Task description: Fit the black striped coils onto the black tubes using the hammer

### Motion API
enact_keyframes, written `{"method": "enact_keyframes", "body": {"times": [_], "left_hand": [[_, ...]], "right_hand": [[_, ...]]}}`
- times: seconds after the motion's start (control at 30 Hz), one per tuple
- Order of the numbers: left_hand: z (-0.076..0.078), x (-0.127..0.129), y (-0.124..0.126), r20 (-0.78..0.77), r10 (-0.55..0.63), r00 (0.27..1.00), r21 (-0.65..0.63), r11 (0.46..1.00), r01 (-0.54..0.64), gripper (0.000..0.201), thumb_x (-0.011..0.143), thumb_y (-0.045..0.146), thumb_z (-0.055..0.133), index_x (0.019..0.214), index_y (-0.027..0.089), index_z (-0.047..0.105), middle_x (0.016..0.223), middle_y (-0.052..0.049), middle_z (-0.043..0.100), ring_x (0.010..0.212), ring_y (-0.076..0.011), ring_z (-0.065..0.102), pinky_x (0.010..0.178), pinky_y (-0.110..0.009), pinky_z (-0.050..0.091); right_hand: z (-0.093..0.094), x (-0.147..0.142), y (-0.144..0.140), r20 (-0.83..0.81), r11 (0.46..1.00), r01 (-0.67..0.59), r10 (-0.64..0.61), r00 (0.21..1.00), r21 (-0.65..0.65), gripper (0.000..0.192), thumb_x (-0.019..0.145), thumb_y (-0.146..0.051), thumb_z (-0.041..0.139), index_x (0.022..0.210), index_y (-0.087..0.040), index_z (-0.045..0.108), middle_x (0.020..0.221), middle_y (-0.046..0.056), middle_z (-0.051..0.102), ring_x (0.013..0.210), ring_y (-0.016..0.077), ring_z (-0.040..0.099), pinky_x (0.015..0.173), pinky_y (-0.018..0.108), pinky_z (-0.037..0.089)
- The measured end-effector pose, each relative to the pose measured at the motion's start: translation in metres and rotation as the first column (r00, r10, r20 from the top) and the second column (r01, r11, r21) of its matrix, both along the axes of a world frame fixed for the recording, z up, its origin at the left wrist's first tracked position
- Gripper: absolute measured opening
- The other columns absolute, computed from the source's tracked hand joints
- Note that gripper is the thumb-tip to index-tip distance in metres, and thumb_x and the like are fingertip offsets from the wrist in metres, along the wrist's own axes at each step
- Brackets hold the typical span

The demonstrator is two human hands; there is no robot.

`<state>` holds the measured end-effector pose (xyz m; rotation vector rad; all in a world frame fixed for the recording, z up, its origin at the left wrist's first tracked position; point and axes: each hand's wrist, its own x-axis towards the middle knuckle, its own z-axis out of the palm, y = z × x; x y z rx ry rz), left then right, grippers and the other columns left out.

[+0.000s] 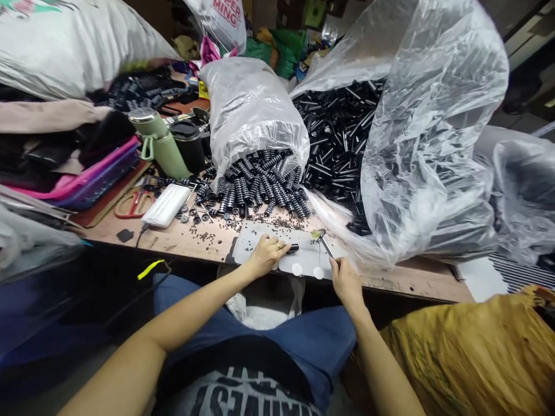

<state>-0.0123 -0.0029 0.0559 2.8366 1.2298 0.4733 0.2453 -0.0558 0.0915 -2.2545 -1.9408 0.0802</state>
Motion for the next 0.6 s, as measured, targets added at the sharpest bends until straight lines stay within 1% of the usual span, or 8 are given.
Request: {"method": "enact_keyframes", "body": {"times": [0.1, 0.2, 0.27, 0.3, 0.4, 0.5, 0.53, 0.6], "left_hand": [[0.000, 0.000, -0.003, -0.001, 0.036, 0.999, 0.010, 0.999, -0.036, 0.043, 0.093, 0.010, 0.035, 0.132, 0.019, 0.049, 0.111, -0.013, 0.064, 0.107, -0.0254, 0.053, 0.093, -0.047, 0.031], [-0.001, 0.001, -0.007, -0.009, 0.066, 0.998, -0.003, 0.998, -0.066, 0.043, 0.093, 0.010, 0.033, 0.132, 0.020, 0.049, 0.113, -0.012, 0.064, 0.110, -0.0263, 0.052, 0.095, -0.049, 0.031], [-0.002, 0.006, -0.011, -0.020, 0.080, 0.997, -0.021, 0.997, -0.080, 0.043, 0.094, 0.011, 0.031, 0.133, 0.018, 0.048, 0.116, -0.013, 0.063, 0.111, -0.0256, 0.053, 0.097, -0.049, 0.032], [-0.003, 0.011, -0.014, -0.024, 0.085, 0.996, -0.028, 0.996, -0.086, 0.042, 0.095, 0.012, 0.031, 0.133, 0.016, 0.047, 0.120, -0.014, 0.062, 0.114, -0.0255, 0.052, 0.099, -0.048, 0.032], [-0.006, 0.029, -0.020, -0.013, 0.128, 0.992, -0.027, 0.991, -0.128, 0.048, 0.097, 0.030, 0.034, 0.138, 0.006, 0.041, 0.138, -0.021, 0.048, 0.131, -0.0291, 0.039, 0.108, -0.048, 0.024], [-0.009, 0.046, -0.022, 0.006, 0.167, 0.986, -0.056, 0.985, -0.166, 0.076, 0.091, 0.054, 0.037, 0.140, -0.004, 0.033, 0.147, -0.027, 0.033, 0.140, -0.0351, 0.024, 0.114, -0.049, 0.014], [-0.011, 0.049, -0.023, 0.013, 0.163, 0.987, -0.073, 0.984, -0.161, 0.081, 0.089, 0.057, 0.037, 0.141, -0.006, 0.031, 0.147, -0.028, 0.032, 0.141, -0.0359, 0.022, 0.114, -0.050, 0.013], [-0.016, 0.053, -0.023, 0.023, 0.131, 0.991, -0.092, 0.987, -0.128, 0.081, 0.089, 0.054, 0.037, 0.141, -0.007, 0.028, 0.147, -0.029, 0.032, 0.141, -0.0355, 0.022, 0.114, -0.050, 0.014]], "right_hand": [[0.011, -0.019, -0.019, -0.263, 0.998, -0.044, 0.051, 0.964, 0.033, 0.036, 0.099, -0.042, 0.025, 0.095, -0.019, 0.053, 0.068, 0.004, 0.061, 0.061, 0.0199, 0.060, 0.058, 0.027, 0.038], [0.009, -0.034, -0.030, -0.274, 0.993, -0.093, 0.069, 0.959, -0.074, 0.039, 0.099, -0.041, 0.022, 0.086, -0.020, 0.051, 0.062, 0.003, 0.058, 0.055, 0.0193, 0.058, 0.054, 0.027, 0.035], [0.008, -0.039, -0.031, -0.259, 0.979, -0.122, 0.076, 0.963, -0.165, 0.039, 0.098, -0.041, 0.022, 0.078, -0.021, 0.049, 0.058, 0.003, 0.056, 0.052, 0.0192, 0.057, 0.052, 0.027, 0.033], [0.011, -0.041, -0.030, -0.278, 0.976, -0.134, 0.083, 0.957, -0.171, 0.039, 0.098, -0.042, 0.022, 0.076, -0.021, 0.047, 0.057, 0.002, 0.054, 0.051, 0.0186, 0.056, 0.052, 0.026, 0.033], [0.037, -0.050, -0.030, -0.408, 0.987, -0.158, 0.128, 0.904, -0.041, 0.041, 0.099, -0.047, 0.021, 0.076, -0.022, 0.045, 0.057, -0.001, 0.053, 0.047, 0.0151, 0.054, 0.051, 0.024, 0.035], [0.067, -0.068, -0.034, -0.500, 0.978, -0.182, 0.208, 0.841, 0.101, 0.040, 0.098, -0.049, 0.022, 0.079, -0.023, 0.046, 0.057, -0.002, 0.052, 0.046, 0.0134, 0.053, 0.051, 0.023, 0.038], [0.071, -0.075, -0.036, -0.509, 0.972, -0.200, 0.235, 0.828, 0.124, 0.040, 0.099, -0.048, 0.022, 0.080, -0.022, 0.046, 0.056, -0.002, 0.052, 0.047, 0.0134, 0.053, 0.052, 0.023, 0.038], [0.067, -0.088, -0.037, -0.484, 0.959, -0.256, 0.282, 0.829, 0.119, 0.040, 0.099, -0.045, 0.020, 0.082, -0.022, 0.048, 0.056, -0.001, 0.053, 0.047, 0.0141, 0.054, 0.051, 0.023, 0.038]]}}
